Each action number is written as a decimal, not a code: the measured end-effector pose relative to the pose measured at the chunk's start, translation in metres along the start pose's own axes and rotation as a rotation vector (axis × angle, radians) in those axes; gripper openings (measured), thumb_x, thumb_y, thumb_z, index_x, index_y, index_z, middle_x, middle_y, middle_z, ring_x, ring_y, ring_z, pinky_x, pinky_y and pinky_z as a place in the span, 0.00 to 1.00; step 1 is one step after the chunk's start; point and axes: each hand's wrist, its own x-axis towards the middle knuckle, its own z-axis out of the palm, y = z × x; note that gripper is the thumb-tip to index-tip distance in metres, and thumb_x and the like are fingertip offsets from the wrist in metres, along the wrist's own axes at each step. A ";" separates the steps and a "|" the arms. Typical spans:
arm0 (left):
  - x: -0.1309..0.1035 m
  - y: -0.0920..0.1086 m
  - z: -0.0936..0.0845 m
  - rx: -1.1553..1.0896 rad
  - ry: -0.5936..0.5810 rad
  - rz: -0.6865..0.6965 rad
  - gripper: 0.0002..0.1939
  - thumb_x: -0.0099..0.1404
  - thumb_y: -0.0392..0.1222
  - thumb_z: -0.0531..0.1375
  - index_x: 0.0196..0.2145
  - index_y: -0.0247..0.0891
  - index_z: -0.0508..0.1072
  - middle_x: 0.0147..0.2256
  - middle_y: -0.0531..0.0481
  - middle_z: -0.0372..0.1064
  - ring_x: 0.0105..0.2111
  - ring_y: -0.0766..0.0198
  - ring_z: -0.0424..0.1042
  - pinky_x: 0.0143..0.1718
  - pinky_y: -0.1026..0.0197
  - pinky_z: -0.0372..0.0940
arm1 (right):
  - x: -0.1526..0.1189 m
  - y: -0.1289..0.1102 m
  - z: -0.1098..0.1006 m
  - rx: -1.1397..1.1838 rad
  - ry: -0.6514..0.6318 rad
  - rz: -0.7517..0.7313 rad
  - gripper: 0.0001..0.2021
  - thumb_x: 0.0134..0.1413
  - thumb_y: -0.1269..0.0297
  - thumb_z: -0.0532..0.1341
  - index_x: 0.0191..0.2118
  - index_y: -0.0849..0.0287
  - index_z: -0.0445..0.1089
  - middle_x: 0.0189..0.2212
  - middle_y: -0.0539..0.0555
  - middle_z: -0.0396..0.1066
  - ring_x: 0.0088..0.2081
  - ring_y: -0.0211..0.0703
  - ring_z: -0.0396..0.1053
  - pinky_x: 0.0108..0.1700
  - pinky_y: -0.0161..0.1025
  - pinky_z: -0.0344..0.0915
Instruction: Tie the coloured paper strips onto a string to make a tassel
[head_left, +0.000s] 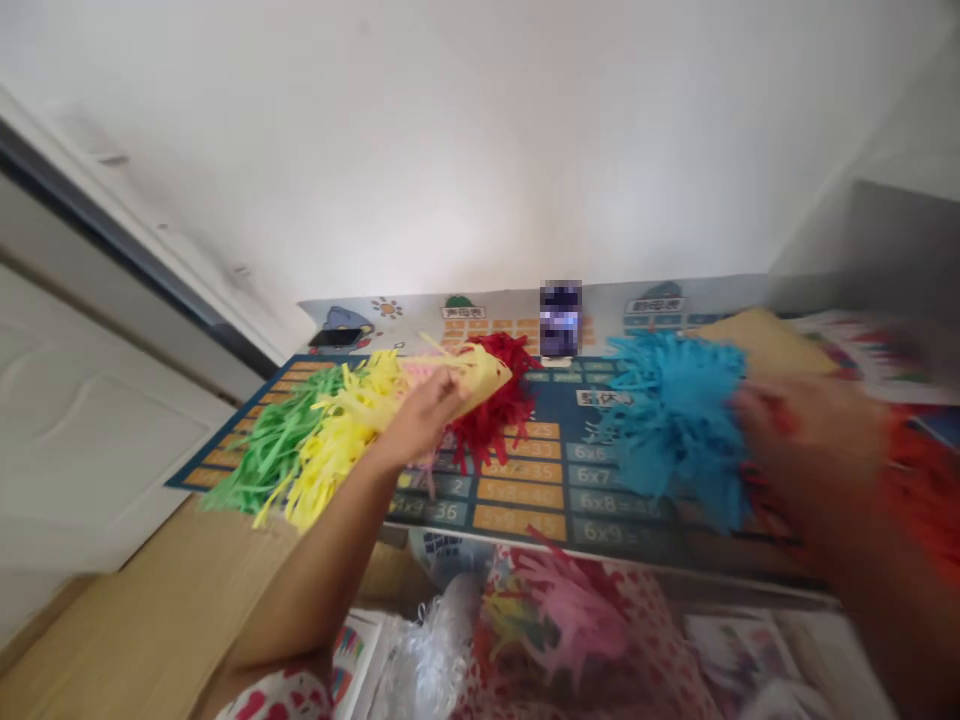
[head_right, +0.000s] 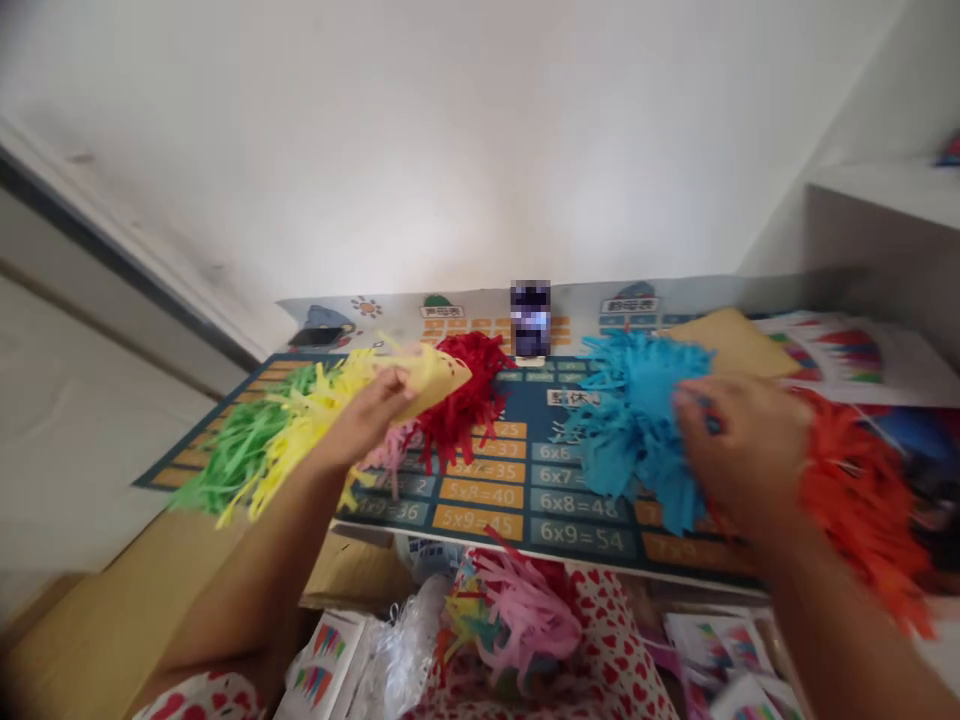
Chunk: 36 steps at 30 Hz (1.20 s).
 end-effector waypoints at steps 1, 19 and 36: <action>-0.007 0.008 0.023 0.090 -0.077 0.058 0.09 0.69 0.44 0.50 0.33 0.39 0.65 0.32 0.50 0.68 0.34 0.60 0.69 0.38 0.58 0.66 | -0.013 -0.010 0.001 0.002 -0.050 -0.068 0.15 0.65 0.54 0.56 0.36 0.58 0.74 0.32 0.58 0.75 0.38 0.45 0.72 0.42 0.47 0.65; -0.098 -0.001 0.180 0.455 -0.066 0.458 0.14 0.71 0.37 0.51 0.32 0.37 0.74 0.31 0.45 0.72 0.33 0.58 0.71 0.36 0.55 0.67 | -0.109 -0.095 0.071 0.228 -0.802 -0.055 0.10 0.63 0.69 0.52 0.41 0.59 0.70 0.37 0.55 0.76 0.42 0.47 0.71 0.59 0.52 0.56; -0.085 0.003 0.165 0.475 -0.254 0.253 0.18 0.64 0.42 0.60 0.50 0.33 0.68 0.56 0.33 0.67 0.58 0.44 0.64 0.58 0.41 0.60 | -0.101 -0.089 0.060 0.229 -0.693 -0.100 0.09 0.59 0.68 0.57 0.42 0.57 0.72 0.41 0.55 0.77 0.50 0.49 0.70 0.63 0.54 0.51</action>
